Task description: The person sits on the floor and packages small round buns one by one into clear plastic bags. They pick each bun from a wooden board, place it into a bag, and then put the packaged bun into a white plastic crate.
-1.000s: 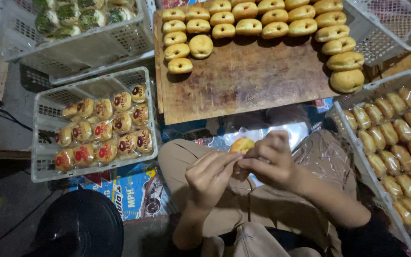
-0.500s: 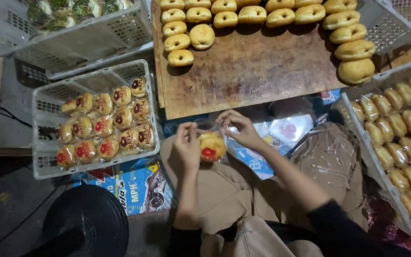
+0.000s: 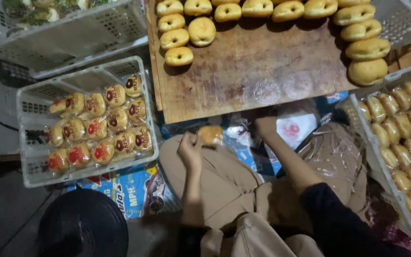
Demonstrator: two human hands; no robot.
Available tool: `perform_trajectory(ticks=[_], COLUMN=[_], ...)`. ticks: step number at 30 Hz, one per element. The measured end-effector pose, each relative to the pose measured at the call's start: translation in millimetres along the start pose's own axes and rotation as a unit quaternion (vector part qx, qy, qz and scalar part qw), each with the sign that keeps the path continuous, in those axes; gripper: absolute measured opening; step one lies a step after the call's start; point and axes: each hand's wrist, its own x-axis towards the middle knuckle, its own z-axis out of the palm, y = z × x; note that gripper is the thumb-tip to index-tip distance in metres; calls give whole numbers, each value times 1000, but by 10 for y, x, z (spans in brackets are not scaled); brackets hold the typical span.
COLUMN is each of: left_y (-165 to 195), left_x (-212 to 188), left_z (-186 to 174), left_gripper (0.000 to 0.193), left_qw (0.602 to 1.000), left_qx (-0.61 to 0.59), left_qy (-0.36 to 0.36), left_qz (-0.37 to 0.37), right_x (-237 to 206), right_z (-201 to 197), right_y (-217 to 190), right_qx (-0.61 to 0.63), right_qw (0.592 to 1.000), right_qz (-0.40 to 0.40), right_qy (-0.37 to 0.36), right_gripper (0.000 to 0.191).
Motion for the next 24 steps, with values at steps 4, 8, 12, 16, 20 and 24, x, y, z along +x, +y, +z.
perform_trajectory(ticks=[4, 8, 12, 16, 20, 24], left_y=[340, 464, 843, 1115, 1099, 715], left_x=[392, 188, -419, -1170, -936, 161], left_z=[471, 635, 803, 624, 303, -270], left_gripper=[35, 45, 55, 23, 30, 40], left_qw=[991, 991, 928, 844, 847, 642], left_qx=[106, 40, -194, -148, -404, -752], left_qy=[-62, -127, -315, -227, -9, -97], left_qz=[-56, 20, 42, 462, 345, -119], right_x=[217, -68, -835, -1162, -868, -124], right_z=[-111, -117, -396, -825, -1147, -1274], right_y=[-47, -157, -67, 61, -298, -1200], right_qx=[-26, -7, -4, -141, 265, 518], right_qw=[994, 998, 988, 984, 947, 771], right_qz=[24, -44, -156, -66, -109, -360], right_qy=[-108, -51, 3, 87, 147, -83], right_gripper=[17, 18, 27, 55, 89, 57])
